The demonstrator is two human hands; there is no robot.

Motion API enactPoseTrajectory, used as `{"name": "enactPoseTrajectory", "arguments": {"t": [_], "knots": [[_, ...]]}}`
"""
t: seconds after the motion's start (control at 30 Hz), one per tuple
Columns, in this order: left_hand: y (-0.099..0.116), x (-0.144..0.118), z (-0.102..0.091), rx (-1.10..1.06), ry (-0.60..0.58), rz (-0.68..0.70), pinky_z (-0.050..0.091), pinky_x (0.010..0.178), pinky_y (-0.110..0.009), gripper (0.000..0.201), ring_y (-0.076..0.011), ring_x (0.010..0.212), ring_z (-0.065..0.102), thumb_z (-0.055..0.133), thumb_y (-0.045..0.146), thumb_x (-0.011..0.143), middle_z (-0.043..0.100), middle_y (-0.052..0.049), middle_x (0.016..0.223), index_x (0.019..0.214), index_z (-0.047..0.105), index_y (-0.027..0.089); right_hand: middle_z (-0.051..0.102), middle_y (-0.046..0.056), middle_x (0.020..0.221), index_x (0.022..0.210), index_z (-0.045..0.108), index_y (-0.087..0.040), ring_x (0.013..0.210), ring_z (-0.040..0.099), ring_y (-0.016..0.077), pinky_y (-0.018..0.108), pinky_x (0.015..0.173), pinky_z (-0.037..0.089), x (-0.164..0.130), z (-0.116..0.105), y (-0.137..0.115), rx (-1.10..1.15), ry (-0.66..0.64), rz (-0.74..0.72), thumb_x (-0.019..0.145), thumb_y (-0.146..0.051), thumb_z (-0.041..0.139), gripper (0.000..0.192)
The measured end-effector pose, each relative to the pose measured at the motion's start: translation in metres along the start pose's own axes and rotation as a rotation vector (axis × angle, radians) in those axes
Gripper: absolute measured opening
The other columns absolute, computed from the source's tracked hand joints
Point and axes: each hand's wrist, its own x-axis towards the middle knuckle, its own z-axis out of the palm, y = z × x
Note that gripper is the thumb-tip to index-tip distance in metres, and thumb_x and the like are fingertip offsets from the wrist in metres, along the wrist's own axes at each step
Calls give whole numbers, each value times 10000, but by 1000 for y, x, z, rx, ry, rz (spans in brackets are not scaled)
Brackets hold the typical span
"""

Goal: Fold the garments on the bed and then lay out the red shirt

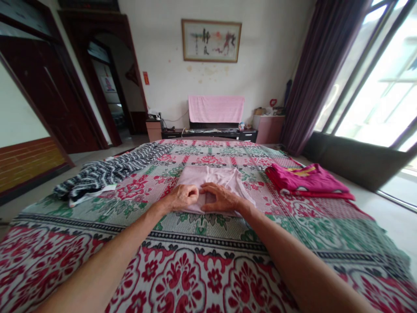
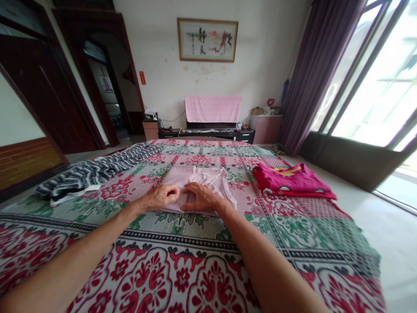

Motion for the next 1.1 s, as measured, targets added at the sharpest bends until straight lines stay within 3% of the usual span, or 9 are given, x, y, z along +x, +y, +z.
{"name": "enactPoseTrajectory", "arguments": {"t": [0.27,0.5,0.67,0.8,0.87,0.93,1.03,1.1], "knots": [[-48,-7,-44,-154,220,-244,392,562,-258,306,-132,533,493,339,350,795,528,8,570,561,475,206,541,131,1343,1173,612,-211,1249,497,281,480,1057,378,-1,-1,-1,18,32,-13,670,-503,752,599],[-73,-20,-44,-196,425,-553,308,473,-239,300,-112,450,416,412,348,724,446,21,447,465,433,199,555,133,1318,1168,621,-194,1238,504,289,460,1044,403,0,-3,-2,-10,11,7,673,-488,754,591],[-79,-25,-43,-550,519,-587,359,466,-211,363,-94,468,497,623,510,656,569,11,543,609,560,156,603,97,1226,1171,598,-214,1128,568,238,403,989,455,2,-9,0,-8,156,-62,786,-449,655,454],[-91,-29,-50,-881,604,-621,407,468,-180,332,-84,498,559,785,387,580,627,-9,597,690,620,120,646,84,1136,1135,606,-239,1062,597,249,448,935,473,2,-10,6,-36,283,-20,814,-366,612,346],[-99,-34,-60,-1099,698,-623,427,458,-168,203,-77,491,567,759,252,645,630,-8,597,697,618,116,671,80,1073,1093,623,-237,1006,622,251,458,896,485,1,-9,11,-65,334,37,812,-321,598,294],[-109,-43,-72,-1341,892,-560,467,483,-157,59,-71,516,590,660,128,737,639,0,614,718,604,127,684,81,1043,1053,638,-221,955,641,239,437,872,492,-1,-9,17,-99,367,114,822,-288,565,251],[-123,-59,-90,-1593,1186,-345,522,562,-146,124,-69,639,649,507,87,859,683,1,732,791,585,155,690,95,1051,1034,649,-194,938,651,234,402,858,494,-2,-11,27,-148,404,236,814,-243,531,255],[-128,-64,-94,-1660,1198,-297,528,544,-154,133,-87,684,665,475,195,922,706,-26,839,826,562,164,694,99,1052,1032,655,-190,955,649,242,393,868,489,-2,-14,34,-181,449,312,803,-227,521,268]]}}
